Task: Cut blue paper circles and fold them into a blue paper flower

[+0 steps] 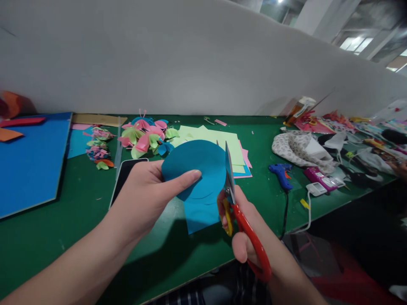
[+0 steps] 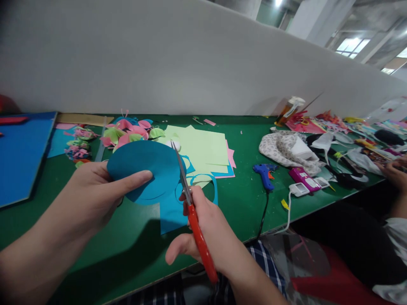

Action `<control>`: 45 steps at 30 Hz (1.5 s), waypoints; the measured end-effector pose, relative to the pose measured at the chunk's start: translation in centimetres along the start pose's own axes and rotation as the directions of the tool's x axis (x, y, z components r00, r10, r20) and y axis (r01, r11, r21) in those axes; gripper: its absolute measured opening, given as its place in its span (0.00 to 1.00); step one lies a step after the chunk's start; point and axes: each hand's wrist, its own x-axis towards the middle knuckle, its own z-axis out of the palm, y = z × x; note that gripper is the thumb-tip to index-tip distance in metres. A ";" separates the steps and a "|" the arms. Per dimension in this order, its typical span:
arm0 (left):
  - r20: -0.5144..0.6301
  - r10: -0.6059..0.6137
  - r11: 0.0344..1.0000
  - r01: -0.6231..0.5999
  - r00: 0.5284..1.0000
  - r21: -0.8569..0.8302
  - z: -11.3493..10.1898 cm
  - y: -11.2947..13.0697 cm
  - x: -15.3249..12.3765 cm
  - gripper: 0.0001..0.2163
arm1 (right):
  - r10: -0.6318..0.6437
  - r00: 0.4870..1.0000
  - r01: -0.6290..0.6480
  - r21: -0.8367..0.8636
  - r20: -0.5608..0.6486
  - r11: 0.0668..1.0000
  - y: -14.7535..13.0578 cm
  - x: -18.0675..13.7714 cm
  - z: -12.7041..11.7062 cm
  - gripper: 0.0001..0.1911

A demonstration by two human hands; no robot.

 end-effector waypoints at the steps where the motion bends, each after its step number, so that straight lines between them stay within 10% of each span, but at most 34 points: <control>1: -0.001 -0.005 1.000 0.005 1.000 0.000 -0.1 0.0 0.0 0.06 | 0.006 1.000 -0.006 0.002 -0.001 1.000 0.0 0.0 0.0 0.49; 30: 0.082 -0.038 0.999 0.037 0.996 0.022 -1.3 1.0 0.4 0.05 | 0.097 0.995 -0.096 0.138 0.003 0.986 -1.6 -0.6 0.1 0.37; 45: 0.101 -0.058 0.997 0.052 0.993 0.062 -1.8 1.4 0.3 0.07 | 0.043 0.999 -0.048 -0.186 -0.032 0.981 -2.5 -0.6 -0.8 0.33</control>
